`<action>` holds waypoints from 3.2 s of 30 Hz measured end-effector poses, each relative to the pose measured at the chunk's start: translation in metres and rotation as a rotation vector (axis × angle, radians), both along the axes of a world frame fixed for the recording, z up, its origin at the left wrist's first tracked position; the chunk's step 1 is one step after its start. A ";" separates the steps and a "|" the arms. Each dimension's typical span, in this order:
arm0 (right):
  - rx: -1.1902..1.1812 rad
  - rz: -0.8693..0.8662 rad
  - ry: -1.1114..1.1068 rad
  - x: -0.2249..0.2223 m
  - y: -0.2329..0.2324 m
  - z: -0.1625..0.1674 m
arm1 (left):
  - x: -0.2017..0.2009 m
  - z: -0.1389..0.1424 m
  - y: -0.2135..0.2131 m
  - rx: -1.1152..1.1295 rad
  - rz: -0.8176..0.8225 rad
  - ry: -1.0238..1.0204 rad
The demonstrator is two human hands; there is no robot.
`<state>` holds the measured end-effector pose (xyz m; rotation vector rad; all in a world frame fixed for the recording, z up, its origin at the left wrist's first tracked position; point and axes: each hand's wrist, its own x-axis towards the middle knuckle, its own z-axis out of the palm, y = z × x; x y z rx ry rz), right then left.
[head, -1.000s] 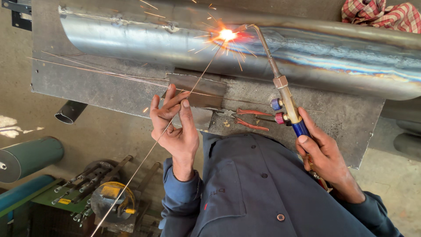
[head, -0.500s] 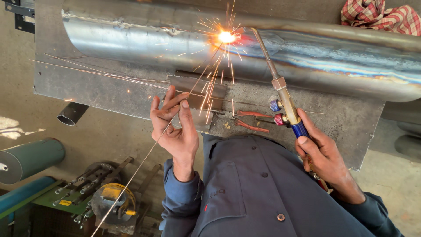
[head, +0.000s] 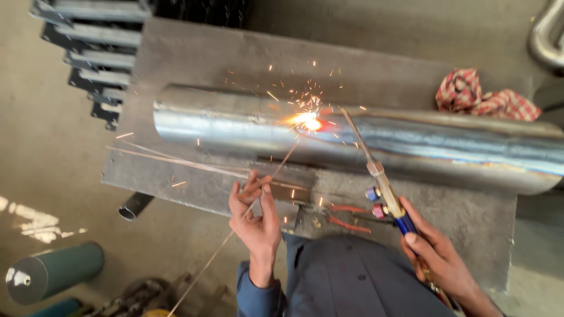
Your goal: The person gas-welds the longitudinal seam of a large metal cylinder clamped on a workbench, holding an oxy-fuel torch in one hand and feeding a filler rod with the other. They weld along the seam in sections, pausing between passes, with sparks and a glowing weld pool visible as the seam is joined.
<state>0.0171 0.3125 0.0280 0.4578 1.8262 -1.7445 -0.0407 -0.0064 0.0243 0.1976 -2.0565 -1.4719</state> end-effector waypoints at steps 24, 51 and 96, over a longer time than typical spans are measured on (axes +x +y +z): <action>-0.131 -0.122 -0.012 0.020 0.006 -0.012 | 0.029 0.022 -0.010 0.268 -0.073 -0.199; -0.072 -0.148 0.025 0.044 -0.004 -0.002 | 0.076 0.028 -0.031 0.391 -0.140 -0.077; -0.088 -0.512 0.295 0.172 -0.175 -0.053 | 0.100 0.083 -0.224 0.255 -0.780 -0.358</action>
